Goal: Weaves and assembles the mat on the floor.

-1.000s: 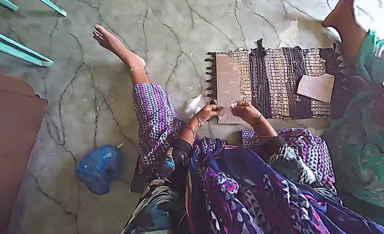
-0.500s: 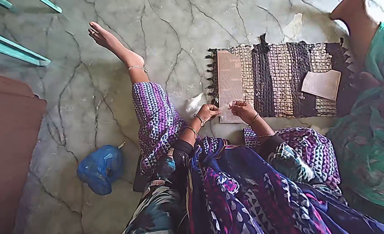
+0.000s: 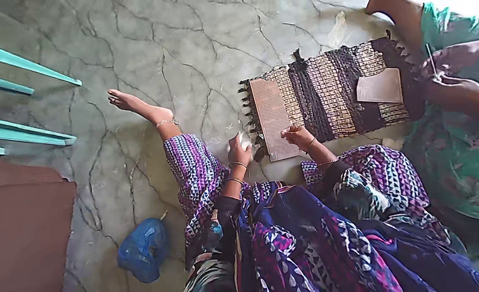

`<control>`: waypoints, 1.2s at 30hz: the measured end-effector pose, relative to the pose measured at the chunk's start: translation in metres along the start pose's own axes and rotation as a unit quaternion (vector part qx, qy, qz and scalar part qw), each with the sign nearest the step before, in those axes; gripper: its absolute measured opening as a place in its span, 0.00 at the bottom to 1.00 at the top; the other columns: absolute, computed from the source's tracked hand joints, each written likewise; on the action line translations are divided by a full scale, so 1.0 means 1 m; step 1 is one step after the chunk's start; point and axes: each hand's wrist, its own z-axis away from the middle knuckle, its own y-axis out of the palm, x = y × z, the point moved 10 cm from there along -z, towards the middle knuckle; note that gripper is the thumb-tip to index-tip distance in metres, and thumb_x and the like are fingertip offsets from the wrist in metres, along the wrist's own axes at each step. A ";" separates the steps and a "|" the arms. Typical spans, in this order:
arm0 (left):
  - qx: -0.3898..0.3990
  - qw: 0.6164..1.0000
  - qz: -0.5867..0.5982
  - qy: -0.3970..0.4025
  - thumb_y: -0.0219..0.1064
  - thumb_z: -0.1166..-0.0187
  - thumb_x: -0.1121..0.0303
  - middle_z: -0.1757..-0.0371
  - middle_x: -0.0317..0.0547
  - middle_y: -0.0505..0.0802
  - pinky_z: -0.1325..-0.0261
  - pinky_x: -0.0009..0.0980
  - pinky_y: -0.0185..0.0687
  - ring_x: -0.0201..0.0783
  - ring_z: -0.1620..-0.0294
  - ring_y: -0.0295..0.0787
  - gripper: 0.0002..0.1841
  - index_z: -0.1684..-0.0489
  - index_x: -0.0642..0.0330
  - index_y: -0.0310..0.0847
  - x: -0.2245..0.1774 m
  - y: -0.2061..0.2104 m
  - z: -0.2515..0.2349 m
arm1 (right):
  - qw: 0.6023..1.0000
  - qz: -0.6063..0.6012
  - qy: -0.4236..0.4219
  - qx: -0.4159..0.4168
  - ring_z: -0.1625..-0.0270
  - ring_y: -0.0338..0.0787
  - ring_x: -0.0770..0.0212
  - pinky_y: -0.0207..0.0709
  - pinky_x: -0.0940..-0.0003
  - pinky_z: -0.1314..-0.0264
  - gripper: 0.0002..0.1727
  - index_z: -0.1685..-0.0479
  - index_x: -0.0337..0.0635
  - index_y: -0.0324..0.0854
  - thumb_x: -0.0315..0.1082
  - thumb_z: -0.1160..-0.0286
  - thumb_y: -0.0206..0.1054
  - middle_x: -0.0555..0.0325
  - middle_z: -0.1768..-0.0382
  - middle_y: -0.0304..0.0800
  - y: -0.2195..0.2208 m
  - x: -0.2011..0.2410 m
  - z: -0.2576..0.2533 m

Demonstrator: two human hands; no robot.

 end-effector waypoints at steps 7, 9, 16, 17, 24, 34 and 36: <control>0.141 0.927 0.345 0.051 0.71 0.19 0.74 0.52 0.52 0.94 0.51 0.29 0.79 0.30 0.58 0.85 0.12 0.43 0.73 0.86 -0.054 0.061 0.011 | 0.998 0.046 0.004 0.052 0.79 0.72 0.78 0.67 0.82 0.73 0.05 0.65 0.36 0.82 0.20 0.21 0.65 0.68 0.79 0.81 0.025 0.011 0.021; 0.144 0.927 0.347 0.012 0.70 0.19 0.78 0.61 0.49 0.92 0.57 0.27 0.77 0.27 0.66 0.80 0.07 0.53 0.75 0.86 -0.050 0.070 0.008 | 0.997 0.052 0.011 0.049 0.80 0.74 0.78 0.69 0.82 0.73 0.06 0.67 0.37 0.82 0.21 0.21 0.66 0.67 0.79 0.84 0.021 0.004 0.016; 0.121 0.938 0.323 -0.037 0.71 0.19 0.76 0.67 0.45 0.89 0.65 0.25 0.72 0.27 0.73 0.74 0.06 0.56 0.73 0.86 -0.033 0.077 0.000 | 0.995 0.098 0.024 0.011 0.80 0.73 0.77 0.68 0.78 0.73 0.03 0.64 0.34 0.85 0.25 0.22 0.70 0.64 0.76 0.86 0.005 -0.012 -0.009; 0.121 0.941 0.315 -0.036 0.71 0.19 0.76 0.65 0.47 0.90 0.60 0.28 0.75 0.29 0.69 0.77 0.06 0.55 0.73 0.86 -0.032 0.079 0.000 | 0.993 0.116 0.019 0.007 0.78 0.73 0.77 0.69 0.78 0.72 0.03 0.63 0.33 0.85 0.25 0.22 0.70 0.63 0.75 0.87 0.005 -0.012 -0.011; 0.138 0.968 0.208 -0.017 0.69 0.17 0.74 0.44 0.64 0.93 0.28 0.46 0.79 0.52 0.40 0.90 0.16 0.36 0.74 0.83 -0.032 0.091 -0.002 | 0.919 0.385 -0.078 -0.028 0.42 0.90 0.34 0.74 0.32 0.34 0.11 0.53 0.30 0.90 0.31 0.21 0.68 0.33 0.52 0.92 -0.002 -0.004 -0.017; 0.080 0.990 -0.033 0.110 0.49 0.10 0.76 0.26 0.66 0.83 0.26 0.52 0.79 0.59 0.30 0.86 0.23 0.23 0.55 0.83 -0.056 0.078 0.021 | 0.889 0.446 -0.078 -0.068 0.32 0.86 0.32 0.74 0.35 0.28 0.21 0.31 0.33 0.81 0.30 0.21 0.69 0.32 0.37 0.87 -0.001 -0.005 -0.016; 0.101 0.988 -0.058 0.101 0.49 0.10 0.76 0.25 0.64 0.83 0.24 0.51 0.78 0.59 0.28 0.84 0.23 0.23 0.54 0.82 -0.055 0.085 0.020 | 0.891 0.442 -0.075 -0.070 0.31 0.86 0.33 0.74 0.36 0.27 0.22 0.29 0.33 0.79 0.29 0.22 0.69 0.32 0.36 0.86 -0.004 -0.005 -0.015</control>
